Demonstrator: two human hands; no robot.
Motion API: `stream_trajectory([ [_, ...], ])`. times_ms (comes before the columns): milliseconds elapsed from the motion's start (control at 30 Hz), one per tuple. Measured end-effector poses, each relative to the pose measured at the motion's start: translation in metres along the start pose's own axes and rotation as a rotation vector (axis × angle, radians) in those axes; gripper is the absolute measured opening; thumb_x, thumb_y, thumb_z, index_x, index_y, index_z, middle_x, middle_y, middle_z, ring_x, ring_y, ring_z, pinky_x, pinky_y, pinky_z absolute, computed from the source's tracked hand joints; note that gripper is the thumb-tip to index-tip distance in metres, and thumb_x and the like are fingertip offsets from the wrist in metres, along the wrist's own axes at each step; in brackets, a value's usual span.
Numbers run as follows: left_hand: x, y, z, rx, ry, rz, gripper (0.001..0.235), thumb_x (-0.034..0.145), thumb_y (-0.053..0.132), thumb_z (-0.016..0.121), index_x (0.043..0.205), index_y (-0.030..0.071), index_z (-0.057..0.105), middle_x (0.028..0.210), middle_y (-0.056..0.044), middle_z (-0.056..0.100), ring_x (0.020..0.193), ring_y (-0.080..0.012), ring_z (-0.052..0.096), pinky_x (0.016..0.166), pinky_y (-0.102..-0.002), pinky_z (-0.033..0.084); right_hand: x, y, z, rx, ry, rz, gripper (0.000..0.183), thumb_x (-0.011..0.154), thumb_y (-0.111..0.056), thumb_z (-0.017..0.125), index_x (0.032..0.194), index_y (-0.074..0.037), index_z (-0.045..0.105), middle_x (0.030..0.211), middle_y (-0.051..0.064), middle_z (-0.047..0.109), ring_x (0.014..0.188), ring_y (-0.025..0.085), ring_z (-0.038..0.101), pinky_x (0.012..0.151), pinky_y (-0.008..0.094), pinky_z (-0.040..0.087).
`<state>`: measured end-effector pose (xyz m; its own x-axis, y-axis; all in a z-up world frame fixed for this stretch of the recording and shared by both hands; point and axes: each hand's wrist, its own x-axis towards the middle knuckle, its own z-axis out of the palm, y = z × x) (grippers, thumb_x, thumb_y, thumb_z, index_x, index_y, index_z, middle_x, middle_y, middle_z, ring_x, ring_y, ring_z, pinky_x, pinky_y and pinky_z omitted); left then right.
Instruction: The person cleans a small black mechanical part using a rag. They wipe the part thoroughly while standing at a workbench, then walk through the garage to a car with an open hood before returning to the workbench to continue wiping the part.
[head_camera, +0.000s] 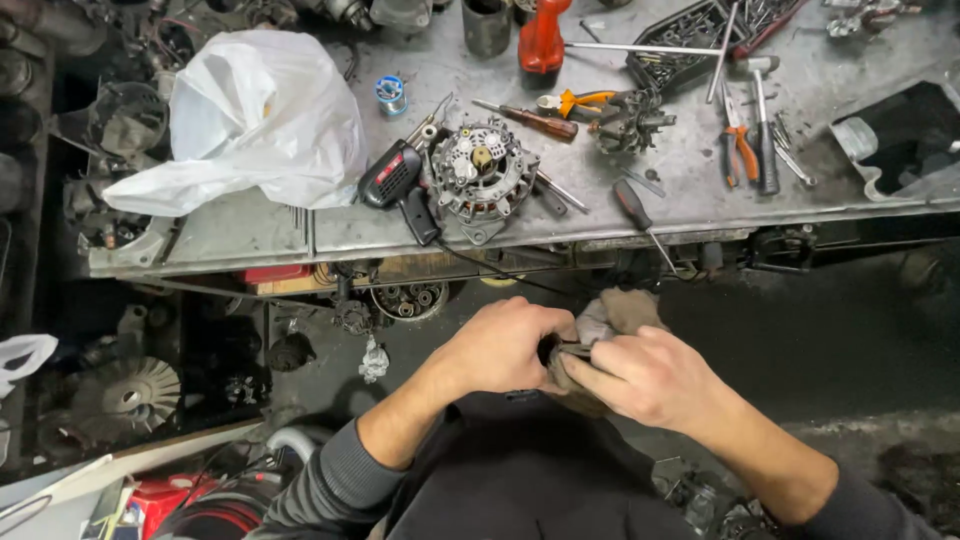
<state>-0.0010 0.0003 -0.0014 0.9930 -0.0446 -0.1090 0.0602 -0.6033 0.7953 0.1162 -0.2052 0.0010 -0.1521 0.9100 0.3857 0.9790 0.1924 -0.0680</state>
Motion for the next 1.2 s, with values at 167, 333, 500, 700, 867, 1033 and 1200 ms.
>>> stream_trajectory([
  [167, 0.0, -0.003, -0.005, 0.033, -0.069, -0.011, 0.047, 0.062, 0.036, 0.091, 0.101, 0.017, 0.074, 0.087, -0.008, 0.076, 0.087, -0.0344, 0.072, 0.074, -0.046, 0.056, 0.0, 0.003, 0.002, -0.027, 0.126, -0.075, 0.042, 0.07, -0.02, 0.068, 0.109, -0.008, 0.076, 0.071, -0.004, 0.047, 0.059, 0.012, 0.052, 0.052, 0.032, 0.034],
  [333, 0.0, -0.013, -0.009, -0.041, -0.111, 0.039, 0.048, 0.063, 0.036, 0.092, 0.103, 0.016, 0.074, 0.093, -0.006, 0.078, 0.088, -0.0309, 0.074, 0.074, -0.043, 0.057, -0.004, 0.004, 0.002, -0.062, 0.198, -0.011, 0.033, 0.069, -0.024, 0.082, 0.098, -0.009, 0.077, 0.067, -0.005, 0.051, 0.056, 0.012, 0.052, 0.049, 0.034, 0.03],
  [500, 0.008, -0.023, -0.011, -0.103, -0.134, 0.105, 0.05, 0.063, 0.035, 0.093, 0.104, 0.013, 0.074, 0.094, -0.006, 0.078, 0.085, -0.029, 0.074, 0.074, -0.04, 0.057, 0.008, 0.003, 0.001, 0.054, 0.151, 0.08, 0.04, 0.065, -0.024, 0.083, 0.102, -0.01, 0.076, 0.077, 0.0, 0.061, 0.063, 0.015, 0.059, 0.053, 0.033, 0.037],
  [700, 0.013, -0.059, -0.015, -0.592, -0.192, 0.188, 0.061, 0.073, 0.028, 0.093, 0.124, 0.004, 0.068, 0.107, -0.007, 0.074, 0.094, -0.0216, 0.07, 0.085, -0.037, 0.058, 0.004, 0.003, 0.022, 0.021, 0.318, 0.343, 0.048, 0.06, -0.025, 0.093, 0.098, -0.004, 0.075, 0.078, 0.007, 0.064, 0.062, 0.021, 0.062, 0.053, 0.034, 0.046],
  [867, 0.019, -0.094, 0.023, -1.229, -0.193, 0.12, 0.07, 0.082, 0.018, 0.088, 0.143, 0.004, 0.056, 0.125, -0.007, 0.07, 0.107, -0.0201, 0.07, 0.096, -0.039, 0.057, -0.004, -0.012, 0.056, -0.066, 0.593, 0.641, 0.051, 0.061, -0.022, 0.097, 0.098, 0.002, 0.071, 0.084, 0.012, 0.063, 0.067, 0.024, 0.066, 0.061, 0.033, 0.055],
  [1033, 0.021, -0.104, 0.04, -1.127, 0.078, 0.345, 0.051, 0.095, 0.012, 0.082, 0.141, 0.001, 0.061, 0.141, -0.011, 0.066, 0.128, -0.0199, 0.064, 0.117, -0.038, 0.05, 0.003, -0.028, 0.082, -0.198, 0.652, 0.742, 0.041, 0.069, -0.015, 0.096, 0.099, 0.0, 0.073, 0.085, 0.012, 0.064, 0.071, 0.026, 0.067, 0.066, 0.036, 0.057],
  [1200, 0.034, -0.084, 0.001, -0.768, 0.167, 0.386, 0.05, 0.09, 0.015, 0.084, 0.134, 0.002, 0.065, 0.143, -0.014, 0.067, 0.131, -0.0239, 0.066, 0.114, -0.038, 0.052, 0.004, -0.033, 0.058, -0.057, 0.597, 0.807, 0.039, 0.074, -0.007, 0.088, 0.108, 0.004, 0.072, 0.091, 0.015, 0.067, 0.075, 0.025, 0.068, 0.067, 0.033, 0.056],
])
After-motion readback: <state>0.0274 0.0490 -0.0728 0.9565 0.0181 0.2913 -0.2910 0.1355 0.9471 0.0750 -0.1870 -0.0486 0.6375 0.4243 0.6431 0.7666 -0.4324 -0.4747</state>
